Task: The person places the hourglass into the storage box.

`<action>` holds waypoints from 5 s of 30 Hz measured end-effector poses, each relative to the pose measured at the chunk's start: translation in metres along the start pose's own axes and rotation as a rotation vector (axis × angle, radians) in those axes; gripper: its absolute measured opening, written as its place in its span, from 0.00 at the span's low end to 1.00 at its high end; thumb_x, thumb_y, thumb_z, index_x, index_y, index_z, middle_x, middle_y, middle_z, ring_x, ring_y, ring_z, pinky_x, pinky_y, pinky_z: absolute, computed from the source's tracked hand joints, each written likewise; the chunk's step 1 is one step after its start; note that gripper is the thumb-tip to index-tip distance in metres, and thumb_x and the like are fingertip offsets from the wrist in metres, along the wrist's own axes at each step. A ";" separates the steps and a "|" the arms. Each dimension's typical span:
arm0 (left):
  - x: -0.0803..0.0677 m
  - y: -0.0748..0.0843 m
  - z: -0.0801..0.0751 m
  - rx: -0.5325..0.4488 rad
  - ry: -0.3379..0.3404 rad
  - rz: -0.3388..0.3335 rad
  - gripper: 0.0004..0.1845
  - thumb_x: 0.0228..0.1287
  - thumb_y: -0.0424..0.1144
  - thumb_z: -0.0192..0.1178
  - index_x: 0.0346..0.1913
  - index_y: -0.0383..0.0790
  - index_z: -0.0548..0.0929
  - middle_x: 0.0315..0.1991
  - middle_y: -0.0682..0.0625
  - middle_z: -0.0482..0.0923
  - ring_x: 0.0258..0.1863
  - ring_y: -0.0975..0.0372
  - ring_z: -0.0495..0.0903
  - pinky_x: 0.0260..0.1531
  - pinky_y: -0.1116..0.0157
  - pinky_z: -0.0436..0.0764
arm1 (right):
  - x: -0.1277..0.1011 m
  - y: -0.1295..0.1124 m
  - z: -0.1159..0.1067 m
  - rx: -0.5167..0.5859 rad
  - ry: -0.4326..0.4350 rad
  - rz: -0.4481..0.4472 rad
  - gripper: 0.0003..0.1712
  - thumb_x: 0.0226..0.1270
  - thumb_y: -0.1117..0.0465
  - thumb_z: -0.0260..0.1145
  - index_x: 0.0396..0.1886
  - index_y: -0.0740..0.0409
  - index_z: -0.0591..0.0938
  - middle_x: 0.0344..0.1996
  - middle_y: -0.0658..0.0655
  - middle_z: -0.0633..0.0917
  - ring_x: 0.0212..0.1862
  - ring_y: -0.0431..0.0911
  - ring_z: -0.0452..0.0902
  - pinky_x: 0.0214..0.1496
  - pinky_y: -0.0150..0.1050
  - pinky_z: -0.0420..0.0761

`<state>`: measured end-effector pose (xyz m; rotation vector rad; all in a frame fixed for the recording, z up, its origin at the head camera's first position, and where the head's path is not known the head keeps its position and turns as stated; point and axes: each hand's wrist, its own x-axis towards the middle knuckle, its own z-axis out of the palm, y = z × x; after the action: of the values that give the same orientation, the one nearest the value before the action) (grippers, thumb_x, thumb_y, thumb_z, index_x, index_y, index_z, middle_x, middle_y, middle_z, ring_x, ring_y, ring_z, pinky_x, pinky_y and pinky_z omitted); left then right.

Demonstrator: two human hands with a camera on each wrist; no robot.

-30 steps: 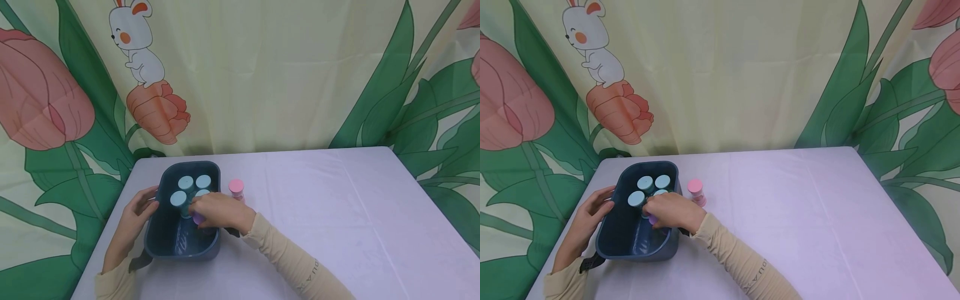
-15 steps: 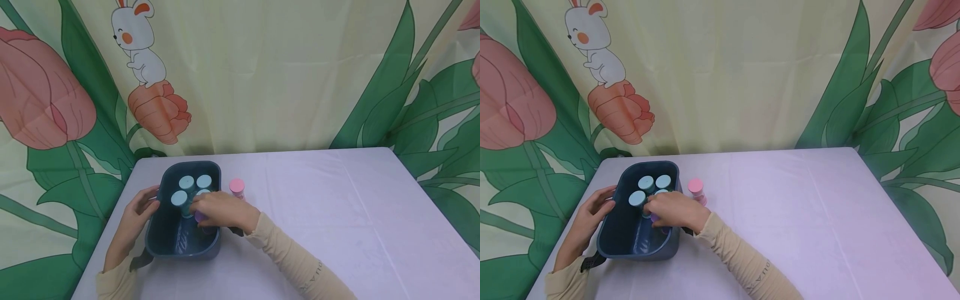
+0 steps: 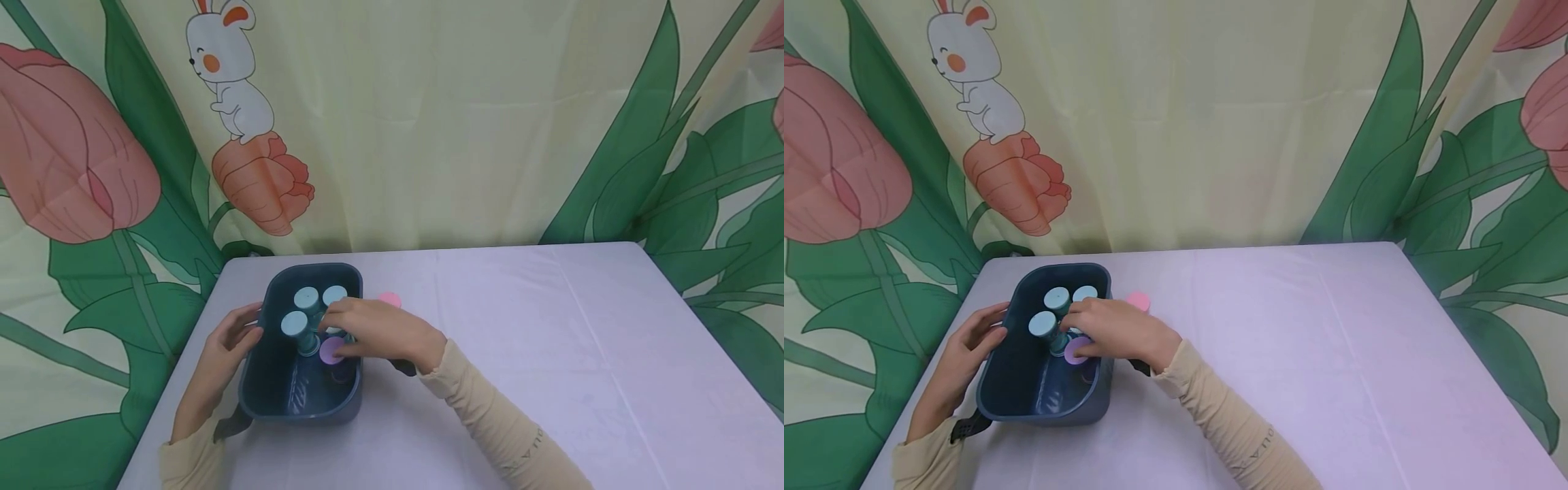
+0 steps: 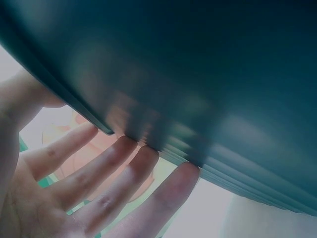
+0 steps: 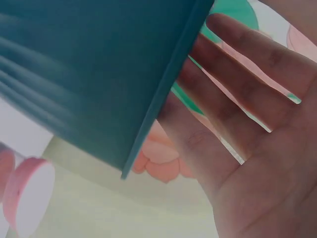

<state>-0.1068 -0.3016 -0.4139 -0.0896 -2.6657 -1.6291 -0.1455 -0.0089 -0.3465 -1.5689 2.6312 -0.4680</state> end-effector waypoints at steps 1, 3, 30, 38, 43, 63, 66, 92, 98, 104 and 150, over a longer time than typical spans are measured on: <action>0.000 0.000 0.000 -0.001 0.001 0.002 0.28 0.76 0.46 0.54 0.74 0.46 0.64 0.69 0.41 0.68 0.55 0.77 0.72 0.48 0.78 0.74 | -0.001 0.001 -0.001 -0.002 0.006 0.000 0.23 0.62 0.52 0.73 0.55 0.54 0.84 0.50 0.50 0.85 0.53 0.39 0.76 0.57 0.26 0.75; 0.000 0.000 0.000 -0.003 0.002 0.004 0.28 0.76 0.46 0.54 0.74 0.45 0.65 0.69 0.42 0.68 0.55 0.77 0.72 0.48 0.78 0.74 | -0.003 0.003 -0.003 -0.006 0.020 0.002 0.24 0.62 0.52 0.74 0.56 0.55 0.83 0.50 0.51 0.85 0.53 0.41 0.76 0.58 0.28 0.75; 0.002 -0.003 0.000 -0.008 -0.003 0.002 0.28 0.75 0.47 0.54 0.74 0.47 0.65 0.69 0.43 0.68 0.56 0.75 0.72 0.49 0.76 0.74 | -0.030 0.032 -0.010 0.036 0.126 0.101 0.25 0.62 0.52 0.74 0.57 0.56 0.82 0.55 0.53 0.82 0.58 0.44 0.75 0.60 0.36 0.77; 0.002 -0.003 0.001 0.000 -0.004 0.000 0.28 0.75 0.47 0.54 0.74 0.48 0.65 0.70 0.44 0.68 0.57 0.73 0.72 0.49 0.76 0.74 | -0.039 0.043 -0.008 0.090 0.121 0.159 0.24 0.62 0.58 0.74 0.58 0.56 0.82 0.54 0.53 0.81 0.58 0.45 0.74 0.61 0.39 0.78; 0.002 -0.004 0.000 0.003 -0.002 0.001 0.28 0.75 0.47 0.54 0.74 0.48 0.65 0.70 0.44 0.68 0.58 0.72 0.72 0.49 0.75 0.75 | -0.042 0.050 -0.004 0.084 0.126 0.178 0.23 0.62 0.59 0.74 0.57 0.56 0.82 0.54 0.54 0.81 0.58 0.46 0.75 0.59 0.39 0.79; 0.001 -0.005 0.000 -0.015 0.004 0.006 0.27 0.75 0.46 0.55 0.73 0.48 0.65 0.68 0.44 0.69 0.56 0.75 0.73 0.48 0.75 0.75 | -0.045 0.062 0.015 0.113 0.150 0.208 0.23 0.60 0.61 0.75 0.55 0.59 0.82 0.53 0.56 0.82 0.56 0.48 0.76 0.59 0.42 0.79; 0.002 -0.005 0.000 -0.016 0.005 0.009 0.28 0.75 0.47 0.55 0.73 0.48 0.65 0.68 0.44 0.69 0.56 0.75 0.73 0.49 0.75 0.75 | -0.044 0.064 0.016 0.112 0.160 0.208 0.23 0.59 0.62 0.75 0.55 0.59 0.83 0.53 0.56 0.82 0.57 0.48 0.76 0.59 0.41 0.79; 0.004 0.000 0.002 -0.003 -0.008 0.001 0.28 0.75 0.48 0.55 0.73 0.48 0.65 0.70 0.45 0.68 0.59 0.70 0.72 0.49 0.75 0.74 | -0.042 0.071 0.022 0.161 0.187 0.230 0.22 0.57 0.68 0.75 0.53 0.60 0.84 0.50 0.57 0.83 0.54 0.49 0.80 0.56 0.42 0.81; 0.002 -0.001 0.000 -0.002 -0.011 0.005 0.28 0.75 0.47 0.54 0.73 0.47 0.65 0.69 0.44 0.68 0.57 0.73 0.72 0.49 0.75 0.75 | -0.043 0.061 0.012 0.158 0.217 0.214 0.21 0.58 0.66 0.75 0.53 0.58 0.84 0.50 0.55 0.83 0.52 0.48 0.80 0.55 0.41 0.81; 0.000 -0.003 -0.002 -0.005 -0.006 0.000 0.28 0.75 0.48 0.54 0.73 0.47 0.65 0.69 0.43 0.68 0.56 0.74 0.72 0.48 0.76 0.75 | -0.043 0.053 0.002 0.133 0.262 0.182 0.20 0.59 0.65 0.75 0.53 0.57 0.84 0.50 0.53 0.83 0.53 0.45 0.79 0.58 0.39 0.80; 0.002 -0.001 0.000 -0.006 0.002 0.019 0.27 0.76 0.46 0.53 0.73 0.45 0.65 0.69 0.41 0.69 0.55 0.78 0.72 0.48 0.76 0.74 | -0.042 0.019 -0.052 0.012 0.374 0.051 0.19 0.58 0.64 0.76 0.50 0.58 0.85 0.48 0.53 0.83 0.49 0.43 0.80 0.53 0.35 0.81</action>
<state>-0.1087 -0.3020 -0.4152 -0.1129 -2.6505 -1.6315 -0.1513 0.0477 -0.3066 -1.5348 2.9159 -0.8474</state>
